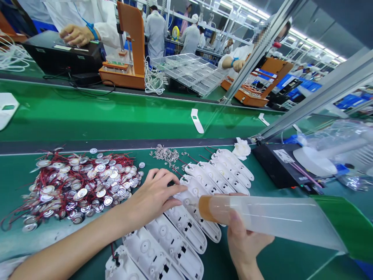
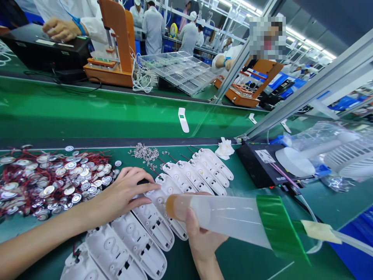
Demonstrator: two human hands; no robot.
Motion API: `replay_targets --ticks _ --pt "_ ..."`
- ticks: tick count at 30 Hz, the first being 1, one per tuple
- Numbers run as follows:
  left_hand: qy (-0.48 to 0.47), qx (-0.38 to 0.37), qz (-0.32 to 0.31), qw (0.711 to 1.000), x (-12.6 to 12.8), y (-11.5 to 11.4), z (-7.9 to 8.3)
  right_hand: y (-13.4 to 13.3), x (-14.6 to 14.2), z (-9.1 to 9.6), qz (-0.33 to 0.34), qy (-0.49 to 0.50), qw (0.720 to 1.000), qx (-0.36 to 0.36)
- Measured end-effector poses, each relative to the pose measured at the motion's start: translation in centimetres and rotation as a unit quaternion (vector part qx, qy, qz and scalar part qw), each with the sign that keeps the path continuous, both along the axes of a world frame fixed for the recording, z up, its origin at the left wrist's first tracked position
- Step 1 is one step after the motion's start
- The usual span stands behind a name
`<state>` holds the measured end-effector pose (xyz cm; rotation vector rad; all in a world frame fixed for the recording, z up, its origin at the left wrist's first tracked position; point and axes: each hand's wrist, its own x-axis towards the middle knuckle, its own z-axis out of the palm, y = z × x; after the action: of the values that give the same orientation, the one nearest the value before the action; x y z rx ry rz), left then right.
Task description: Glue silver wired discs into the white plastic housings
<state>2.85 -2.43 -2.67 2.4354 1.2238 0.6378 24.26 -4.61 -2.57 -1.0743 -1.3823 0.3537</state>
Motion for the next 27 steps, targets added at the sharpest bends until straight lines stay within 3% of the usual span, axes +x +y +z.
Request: replay_targets --ticks 4,8,14,18,23,27 --pt "0.004 -0.006 0.003 1.000 0.0 -0.1 0.1 -0.3 0.4 -0.8 -0.022 0.018 1.000 0.002" --pt "0.006 -0.009 0.001 1.000 0.1 0.0 0.0 -0.3 -0.3 -0.3 0.003 0.024 1.000 -0.019" --pt "-0.003 -0.004 0.011 1.000 -0.2 -0.5 0.6 0.6 -0.4 1.3 -0.037 0.234 0.971 -0.013" --pt "0.008 -0.018 0.020 1.000 -1.9 -1.5 1.6 0.3 0.3 1.7 -0.051 0.300 0.952 -0.025" --pt "0.022 -0.015 0.028 0.999 -3.3 -2.1 1.1 -1.2 -1.2 1.8 0.039 0.236 0.970 -0.037" --pt "0.013 -0.012 0.021 1.000 -3.0 -2.1 0.6 -2.4 -2.1 0.7 0.088 0.143 0.984 -0.055"
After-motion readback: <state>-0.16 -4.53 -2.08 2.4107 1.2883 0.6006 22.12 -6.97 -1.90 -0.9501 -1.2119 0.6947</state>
